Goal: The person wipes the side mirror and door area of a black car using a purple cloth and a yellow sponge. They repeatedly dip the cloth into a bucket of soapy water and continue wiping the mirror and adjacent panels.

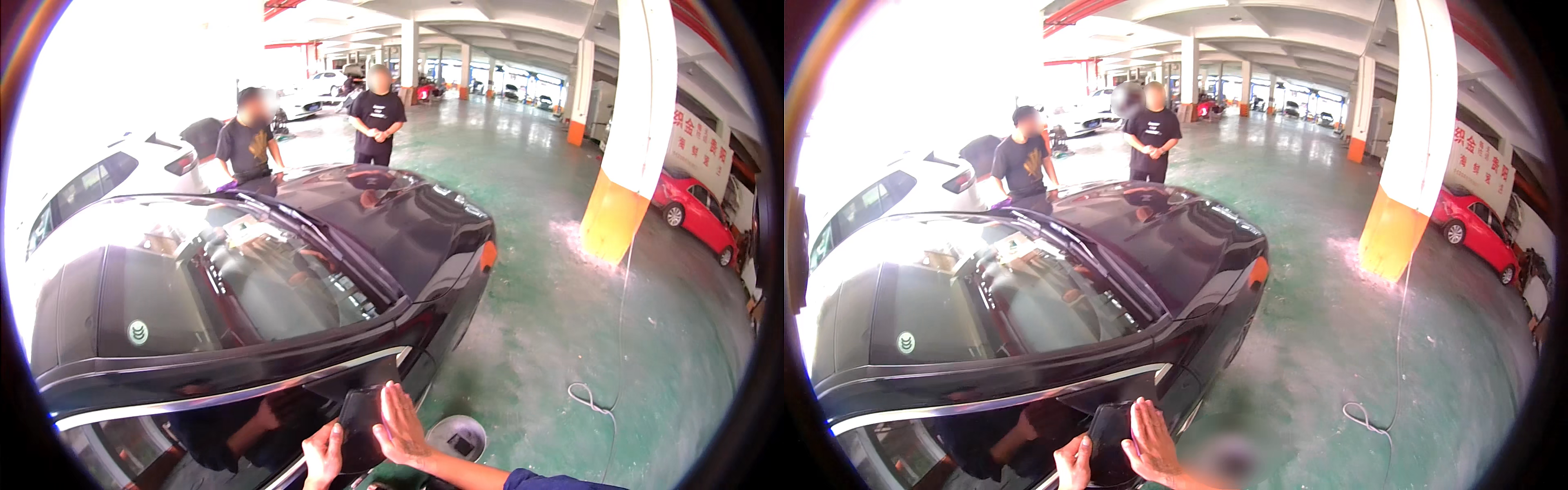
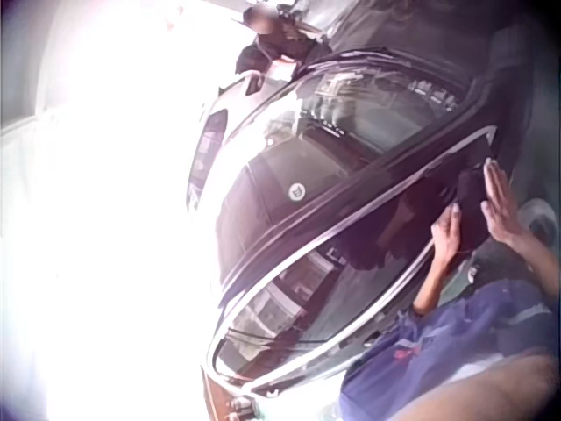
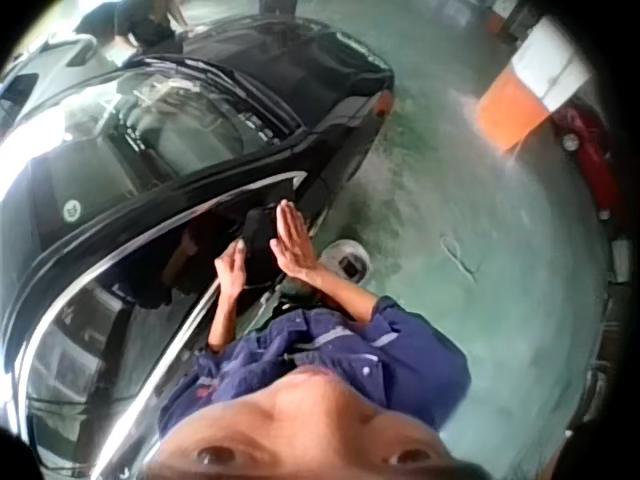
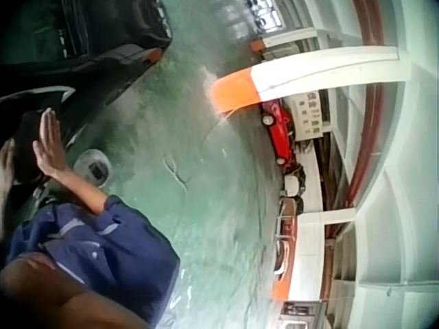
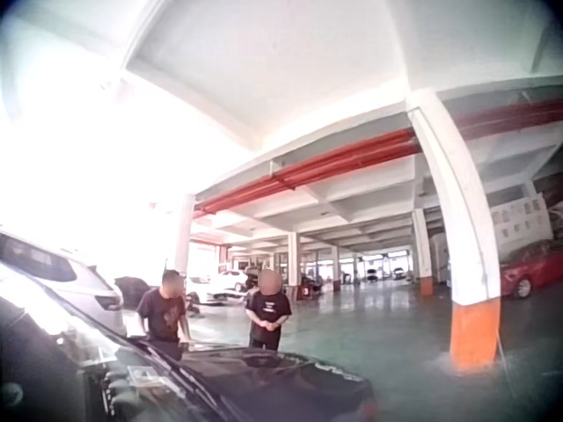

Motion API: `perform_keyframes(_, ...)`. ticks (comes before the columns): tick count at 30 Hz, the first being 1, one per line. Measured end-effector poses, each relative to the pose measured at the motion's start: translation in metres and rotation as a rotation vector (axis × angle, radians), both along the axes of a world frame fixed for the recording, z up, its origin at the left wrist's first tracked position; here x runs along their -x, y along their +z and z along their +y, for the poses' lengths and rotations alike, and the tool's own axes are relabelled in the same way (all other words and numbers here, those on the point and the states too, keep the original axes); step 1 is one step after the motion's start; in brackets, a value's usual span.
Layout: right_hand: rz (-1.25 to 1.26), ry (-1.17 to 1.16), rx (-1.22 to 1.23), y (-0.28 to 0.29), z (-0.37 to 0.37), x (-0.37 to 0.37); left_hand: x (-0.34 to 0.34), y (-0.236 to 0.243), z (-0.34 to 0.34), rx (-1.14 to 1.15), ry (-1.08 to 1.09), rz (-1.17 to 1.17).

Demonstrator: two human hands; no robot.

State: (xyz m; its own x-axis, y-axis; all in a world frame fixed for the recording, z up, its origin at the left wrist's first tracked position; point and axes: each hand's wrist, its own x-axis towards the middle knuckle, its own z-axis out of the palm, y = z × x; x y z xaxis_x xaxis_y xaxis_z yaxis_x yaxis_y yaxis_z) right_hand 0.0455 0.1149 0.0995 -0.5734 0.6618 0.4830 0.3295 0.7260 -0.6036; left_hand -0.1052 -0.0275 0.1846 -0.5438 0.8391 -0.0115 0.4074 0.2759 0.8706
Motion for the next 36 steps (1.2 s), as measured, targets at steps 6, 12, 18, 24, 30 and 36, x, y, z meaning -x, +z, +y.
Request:
perform_keyframes(6,-0.059,-0.015,-0.054,0.005,-0.010,0.002,-0.012,0.006,-0.004,-0.104,0.050,-0.107)
perform_keyframes(12,-0.018,-0.049,0.007,0.000,0.000,-0.009,-0.026,0.013,0.019,-0.165,0.061,0.007)
perform_keyframes(18,-0.075,0.008,0.065,0.009,-0.005,0.004,-0.016,0.022,0.010,-0.127,0.110,-0.048)
perform_keyframes(24,0.075,-0.037,-0.063,0.006,0.017,0.003,0.016,-0.030,0.029,-0.098,-0.030,0.033)
perform_keyframes(30,-0.042,-0.020,0.055,-0.010,0.011,-0.002,0.016,-0.062,0.021,-0.002,0.013,-0.026)
perform_keyframes(36,-0.120,0.032,0.090,-0.007,-0.013,-0.017,0.006,-0.069,0.026,-0.088,-0.004,-0.085)
